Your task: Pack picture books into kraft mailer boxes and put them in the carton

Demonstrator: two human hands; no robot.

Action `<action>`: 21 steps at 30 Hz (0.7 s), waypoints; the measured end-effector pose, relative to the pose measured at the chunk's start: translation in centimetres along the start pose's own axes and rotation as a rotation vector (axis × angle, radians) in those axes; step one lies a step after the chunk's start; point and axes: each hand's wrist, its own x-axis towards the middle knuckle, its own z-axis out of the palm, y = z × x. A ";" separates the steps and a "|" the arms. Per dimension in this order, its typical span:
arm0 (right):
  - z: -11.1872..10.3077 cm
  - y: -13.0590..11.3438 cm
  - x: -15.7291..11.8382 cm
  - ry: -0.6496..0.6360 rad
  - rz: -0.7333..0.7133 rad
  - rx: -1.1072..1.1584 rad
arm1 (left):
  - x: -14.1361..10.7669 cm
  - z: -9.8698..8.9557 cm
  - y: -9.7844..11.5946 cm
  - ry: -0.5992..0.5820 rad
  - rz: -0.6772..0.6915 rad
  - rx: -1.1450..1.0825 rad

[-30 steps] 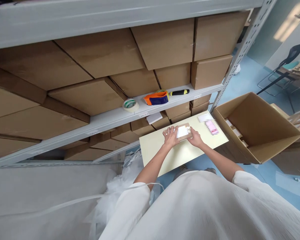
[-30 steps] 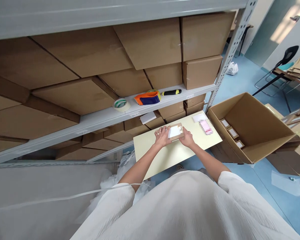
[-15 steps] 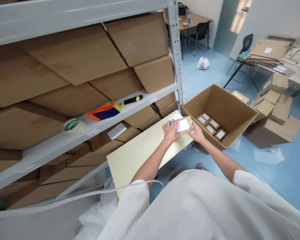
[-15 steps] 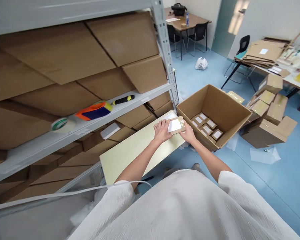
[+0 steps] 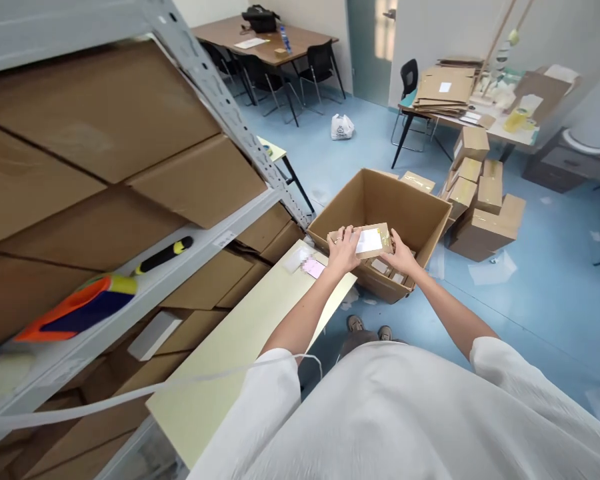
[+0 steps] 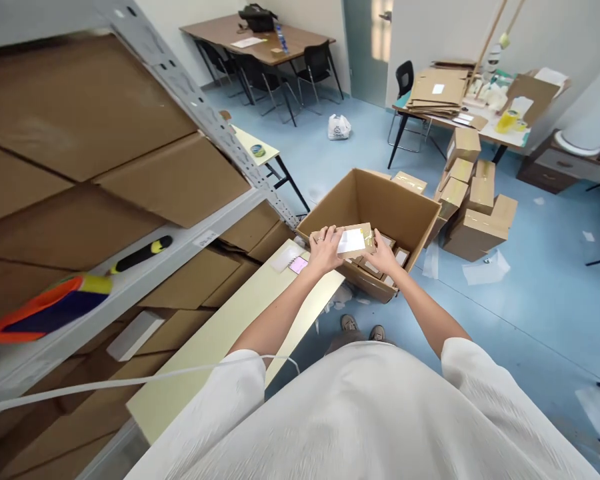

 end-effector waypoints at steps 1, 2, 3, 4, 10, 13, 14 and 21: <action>-0.6 0.5 0.3 0.002 -0.001 -0.008 | 1.0 0.1 0.1 -0.005 0.031 0.003; -1.2 1.0 0.6 0.012 -0.012 -0.030 | 2.0 0.2 0.1 -0.010 0.062 0.005; -1.7 1.4 0.9 0.027 -0.029 -0.065 | 3.0 0.3 0.2 -0.019 0.091 0.008; -2.2 1.7 1.3 0.040 -0.047 -0.113 | 4.1 0.3 0.1 -0.032 0.118 0.012; -3.5 2.8 4.6 -0.042 -0.052 -0.422 | 10.5 1.5 -0.7 -0.115 0.310 0.013; -3.0 3.8 6.2 -0.090 0.001 -0.489 | 13.3 2.8 -1.7 -0.157 0.386 -0.018; -2.6 4.3 6.6 -0.098 0.022 -0.500 | 14.1 3.3 -2.0 -0.181 0.396 -0.028; 0.2 6.7 8.3 -0.185 0.112 -0.503 | 17.4 8.0 -4.2 -0.325 0.468 -0.066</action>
